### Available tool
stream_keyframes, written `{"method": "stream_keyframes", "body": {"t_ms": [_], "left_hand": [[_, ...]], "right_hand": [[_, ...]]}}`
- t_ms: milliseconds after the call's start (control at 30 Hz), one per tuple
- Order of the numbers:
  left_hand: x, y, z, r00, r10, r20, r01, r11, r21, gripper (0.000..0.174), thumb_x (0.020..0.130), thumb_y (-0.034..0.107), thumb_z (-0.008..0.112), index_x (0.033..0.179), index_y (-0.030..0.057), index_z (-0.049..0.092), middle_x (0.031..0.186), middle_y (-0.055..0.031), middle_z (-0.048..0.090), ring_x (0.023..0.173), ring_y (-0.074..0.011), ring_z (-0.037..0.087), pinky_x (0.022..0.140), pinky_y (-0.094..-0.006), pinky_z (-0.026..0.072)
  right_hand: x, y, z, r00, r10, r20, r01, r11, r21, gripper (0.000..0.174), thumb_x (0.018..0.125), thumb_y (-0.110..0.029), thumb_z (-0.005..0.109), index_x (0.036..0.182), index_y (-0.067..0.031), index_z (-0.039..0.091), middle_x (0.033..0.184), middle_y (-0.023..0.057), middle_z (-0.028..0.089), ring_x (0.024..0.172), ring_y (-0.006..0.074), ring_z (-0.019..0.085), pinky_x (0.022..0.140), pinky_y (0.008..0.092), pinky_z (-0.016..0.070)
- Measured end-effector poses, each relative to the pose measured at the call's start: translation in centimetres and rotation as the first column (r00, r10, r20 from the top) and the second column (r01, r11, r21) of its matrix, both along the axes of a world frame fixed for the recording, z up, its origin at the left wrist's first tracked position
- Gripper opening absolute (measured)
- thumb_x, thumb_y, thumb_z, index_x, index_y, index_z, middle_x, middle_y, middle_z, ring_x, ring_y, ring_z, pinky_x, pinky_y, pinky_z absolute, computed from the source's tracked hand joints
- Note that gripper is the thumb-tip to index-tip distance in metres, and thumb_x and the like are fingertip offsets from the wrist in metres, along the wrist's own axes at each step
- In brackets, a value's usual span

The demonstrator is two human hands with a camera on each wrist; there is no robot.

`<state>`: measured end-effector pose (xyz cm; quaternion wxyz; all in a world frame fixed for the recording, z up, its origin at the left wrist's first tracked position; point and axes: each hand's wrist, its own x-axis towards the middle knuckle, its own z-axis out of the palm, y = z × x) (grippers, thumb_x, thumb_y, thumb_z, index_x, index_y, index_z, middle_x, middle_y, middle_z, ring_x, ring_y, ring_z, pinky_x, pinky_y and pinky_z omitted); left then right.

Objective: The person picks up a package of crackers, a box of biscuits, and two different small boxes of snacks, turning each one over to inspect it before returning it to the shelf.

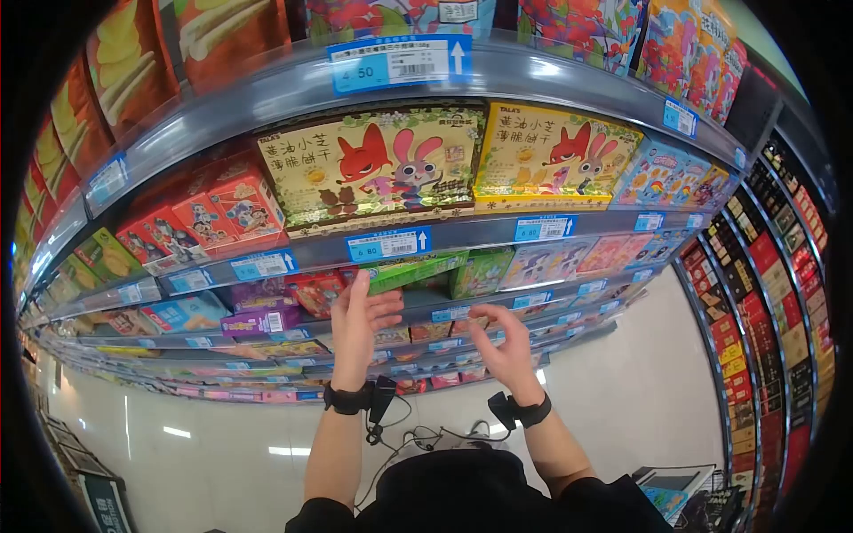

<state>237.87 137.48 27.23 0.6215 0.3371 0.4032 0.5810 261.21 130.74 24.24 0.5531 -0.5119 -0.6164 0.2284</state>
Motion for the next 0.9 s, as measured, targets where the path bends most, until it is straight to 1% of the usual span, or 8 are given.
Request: {"method": "stream_keyframes", "body": {"t_ms": [100,200,333,500,567,633,800,900], "left_hand": [[0.1,0.1,0.3,1.0,0.009,0.02,-0.009,1.0,0.027,0.053,0.1,0.043,0.063,0.119,-0.0068,0.059,0.1,-0.0233,0.072,0.086,-0.028,0.075,0.067,-0.0354,0.061],[-0.4,-0.5,-0.3,0.998,0.014,0.062,-0.018,0.998,0.065,0.047,0.1,0.036,0.063,0.119,-0.0069,0.06,0.101,-0.0224,0.072,0.088,-0.0287,0.075,0.068,-0.0361,0.0611],[-1.3,-1.6,-0.8,0.993,0.001,0.116,-0.011,0.996,0.088,0.038,0.101,0.028,0.06,0.117,-0.0068,0.06,0.103,-0.0215,0.072,0.088,-0.0283,0.075,0.069,-0.0376,0.0613],[-3.2,-4.3,-2.2,0.997,0.019,0.077,-0.027,0.995,0.094,0.029,0.101,0.022,0.058,0.109,-0.0057,0.061,0.097,-0.0198,0.073,0.082,-0.0272,0.075,0.068,-0.0366,0.0611],[-4.1,-5.1,-3.3,0.999,-0.035,0.022,0.033,0.993,0.115,0.025,0.101,0.019,0.057,0.106,-0.0051,0.062,0.094,-0.0178,0.073,0.079,-0.0267,0.075,0.068,-0.0359,0.061],[-4.4,-5.8,-3.6,0.999,-0.044,0.003,0.044,0.99,0.136,0.024,0.101,0.018,0.056,0.102,-0.0048,0.062,0.093,-0.0166,0.073,0.076,-0.0253,0.074,0.069,-0.0352,0.0611],[-5.1,-6.4,-4.5,0.977,-0.13,-0.167,0.163,0.967,0.198,0.025,0.101,0.019,0.057,0.106,-0.005,0.063,0.094,-0.0136,0.072,0.077,-0.0227,0.074,0.072,-0.0342,0.0616],[-4.7,-7.1,-3.7,0.992,-0.113,-0.058,0.12,0.981,0.15,0.026,0.101,0.017,0.059,0.114,-0.0052,0.062,0.102,-0.0124,0.071,0.085,-0.0223,0.073,0.075,-0.0346,0.0616]], "right_hand": [[0.2,0.2,-0.2,1.0,-0.024,0.003,0.024,1.0,-0.001,0.028,0.088,-0.007,0.072,0.115,-0.0013,0.068,0.105,0.0067,0.073,0.094,0.0149,0.062,0.087,0.0303,0.0485],[0.2,-0.1,-1.2,0.983,-0.031,-0.181,0.026,0.999,-0.027,0.025,0.092,0.0,0.068,0.117,-0.0006,0.068,0.11,0.006,0.072,0.097,0.0111,0.062,0.086,0.0274,0.0486],[0.5,-0.7,-1.7,0.968,-0.006,-0.252,0.003,1.0,-0.015,0.025,0.096,-0.008,0.069,0.119,-0.0004,0.067,0.108,0.0052,0.073,0.094,0.0104,0.063,0.086,0.0273,0.0494],[1.2,-0.7,0.0,0.841,0.073,-0.536,-0.154,0.982,-0.108,0.03,0.1,-0.013,0.067,0.126,0.0018,0.063,0.114,0.0087,0.071,0.101,0.0135,0.067,0.087,0.0278,0.0526],[1.2,-0.6,0.7,0.859,0.101,-0.502,-0.186,0.975,-0.121,0.031,0.103,-0.012,0.061,0.13,0.0024,0.062,0.117,0.0126,0.071,0.104,0.0168,0.067,0.086,0.031,0.0547],[0.6,-0.8,1.6,0.759,0.145,-0.635,-0.324,0.93,-0.175,0.038,0.101,-0.012,0.063,0.137,0.0021,0.059,0.119,0.0115,0.07,0.104,0.0162,0.067,0.086,0.03,0.0545],[0.5,-0.9,1.7,0.79,0.277,-0.547,-0.469,0.848,-0.248,0.049,0.098,-0.013,0.069,0.143,0.0007,0.055,0.116,0.007,0.07,0.101,0.0114,0.066,0.085,0.0265,0.0543],[0.7,-0.9,0.2,0.785,0.301,-0.541,-0.507,0.814,-0.284,0.051,0.097,-0.011,0.071,0.143,0.0008,0.055,0.117,0.0046,0.07,0.101,0.0093,0.065,0.088,0.0259,0.0543]]}}
